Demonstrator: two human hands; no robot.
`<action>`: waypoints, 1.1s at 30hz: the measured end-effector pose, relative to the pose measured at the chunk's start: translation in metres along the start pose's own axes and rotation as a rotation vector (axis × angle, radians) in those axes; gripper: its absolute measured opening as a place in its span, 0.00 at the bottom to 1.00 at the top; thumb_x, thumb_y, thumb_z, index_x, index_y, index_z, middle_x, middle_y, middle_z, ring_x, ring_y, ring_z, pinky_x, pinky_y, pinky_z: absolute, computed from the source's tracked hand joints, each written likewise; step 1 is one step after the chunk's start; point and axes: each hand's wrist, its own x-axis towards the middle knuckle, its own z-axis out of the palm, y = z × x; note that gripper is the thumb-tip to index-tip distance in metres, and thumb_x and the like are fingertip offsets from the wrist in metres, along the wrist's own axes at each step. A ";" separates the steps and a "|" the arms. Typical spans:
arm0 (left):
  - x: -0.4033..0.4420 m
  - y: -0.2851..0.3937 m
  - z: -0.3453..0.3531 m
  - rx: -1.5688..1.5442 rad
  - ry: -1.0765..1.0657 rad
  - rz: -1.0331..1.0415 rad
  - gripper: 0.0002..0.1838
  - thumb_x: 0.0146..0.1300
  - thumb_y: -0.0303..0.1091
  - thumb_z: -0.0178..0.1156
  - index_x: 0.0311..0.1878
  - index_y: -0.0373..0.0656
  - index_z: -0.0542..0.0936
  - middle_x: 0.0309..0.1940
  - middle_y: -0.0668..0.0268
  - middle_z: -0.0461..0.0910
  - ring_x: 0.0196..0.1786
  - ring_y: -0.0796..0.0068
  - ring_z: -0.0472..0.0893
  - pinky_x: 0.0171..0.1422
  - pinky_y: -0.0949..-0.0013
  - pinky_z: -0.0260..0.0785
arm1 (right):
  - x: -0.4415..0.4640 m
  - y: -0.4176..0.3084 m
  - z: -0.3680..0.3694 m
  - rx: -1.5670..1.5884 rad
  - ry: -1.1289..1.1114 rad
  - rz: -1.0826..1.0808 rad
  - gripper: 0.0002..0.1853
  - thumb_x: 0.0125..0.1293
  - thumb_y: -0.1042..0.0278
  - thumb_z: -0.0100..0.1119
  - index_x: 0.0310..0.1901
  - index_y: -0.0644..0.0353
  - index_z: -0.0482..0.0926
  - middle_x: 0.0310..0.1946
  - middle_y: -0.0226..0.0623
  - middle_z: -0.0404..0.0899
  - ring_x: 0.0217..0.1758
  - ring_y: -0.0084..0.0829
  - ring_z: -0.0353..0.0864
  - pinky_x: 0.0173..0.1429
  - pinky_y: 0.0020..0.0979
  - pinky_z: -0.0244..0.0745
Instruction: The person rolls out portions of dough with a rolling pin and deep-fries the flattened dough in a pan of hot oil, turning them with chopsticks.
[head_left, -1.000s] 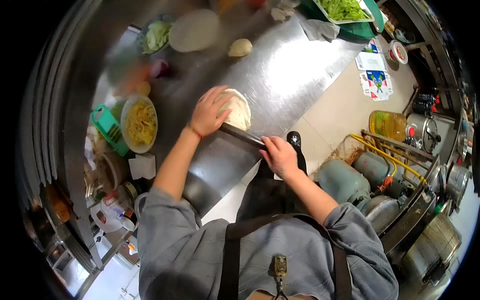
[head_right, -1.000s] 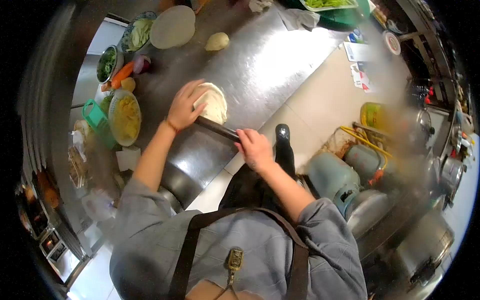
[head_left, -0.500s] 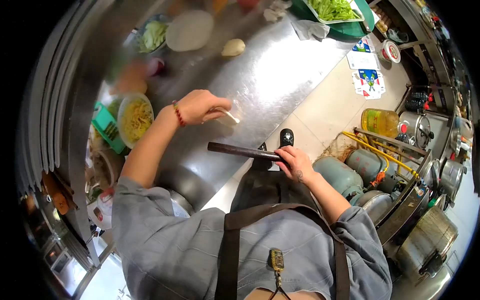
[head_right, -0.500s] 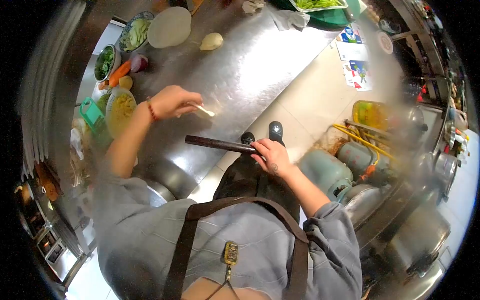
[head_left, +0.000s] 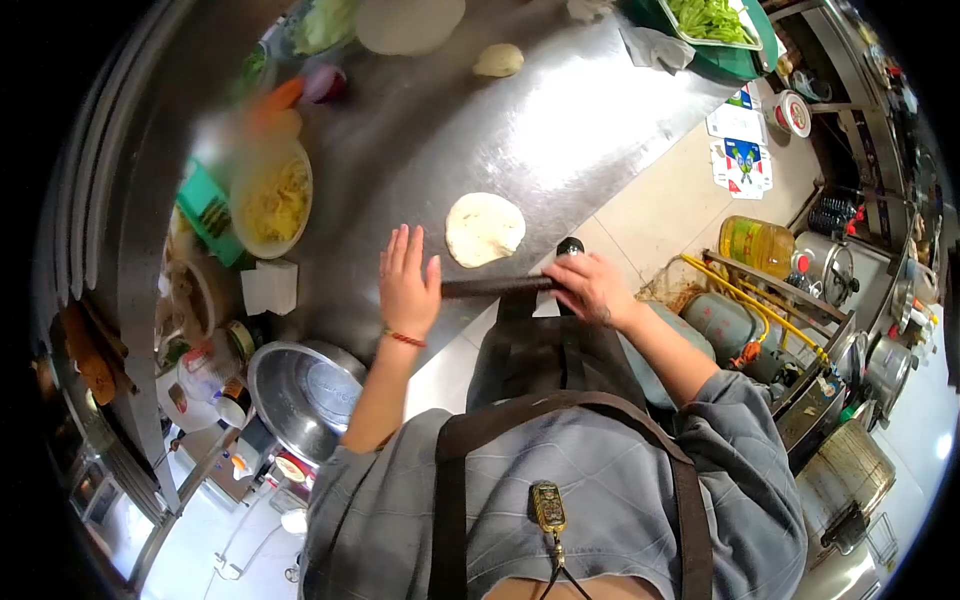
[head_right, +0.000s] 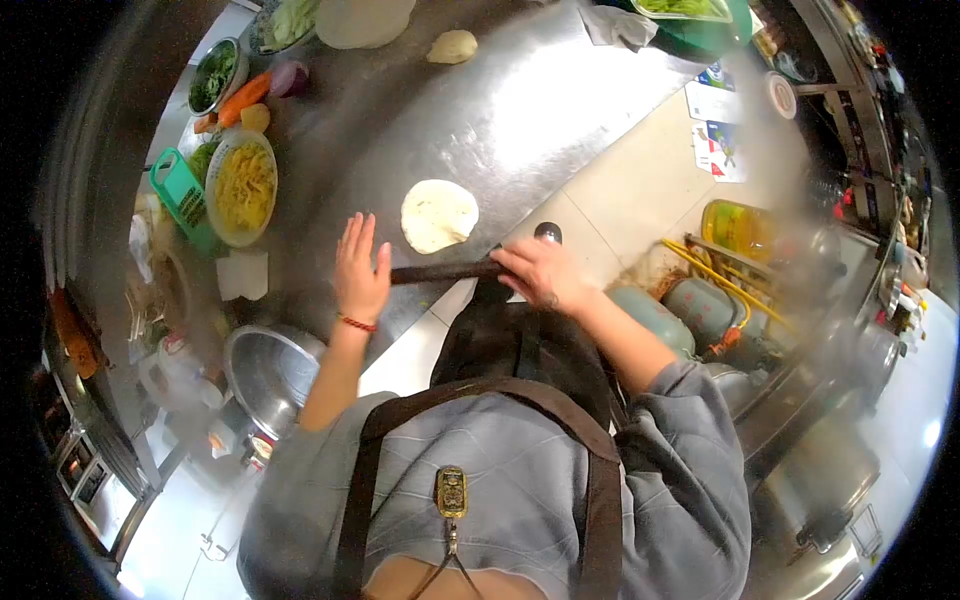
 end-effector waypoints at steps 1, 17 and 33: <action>-0.002 0.002 0.018 0.001 0.003 0.002 0.27 0.65 0.37 0.54 0.67 0.42 0.67 0.69 0.50 0.63 0.72 0.51 0.61 0.74 0.46 0.51 | 0.011 0.007 0.001 -0.054 -0.003 0.006 0.23 0.61 0.58 0.63 0.57 0.55 0.75 0.53 0.37 0.76 0.57 0.36 0.75 0.57 0.38 0.70; -0.006 -0.001 0.069 0.219 0.081 0.017 0.32 0.67 0.48 0.47 0.70 0.40 0.63 0.73 0.54 0.58 0.76 0.58 0.55 0.77 0.44 0.38 | 0.032 0.029 0.046 -0.256 0.126 0.129 0.33 0.53 0.57 0.68 0.61 0.57 0.71 0.69 0.38 0.65 0.75 0.37 0.58 0.69 0.43 0.59; 0.075 -0.030 0.056 0.312 0.272 0.031 0.32 0.67 0.47 0.49 0.70 0.41 0.64 0.71 0.52 0.60 0.74 0.54 0.58 0.73 0.44 0.49 | 0.113 0.041 0.031 -0.445 0.167 0.260 0.42 0.66 0.37 0.46 0.72 0.61 0.56 0.74 0.44 0.53 0.78 0.40 0.49 0.76 0.50 0.44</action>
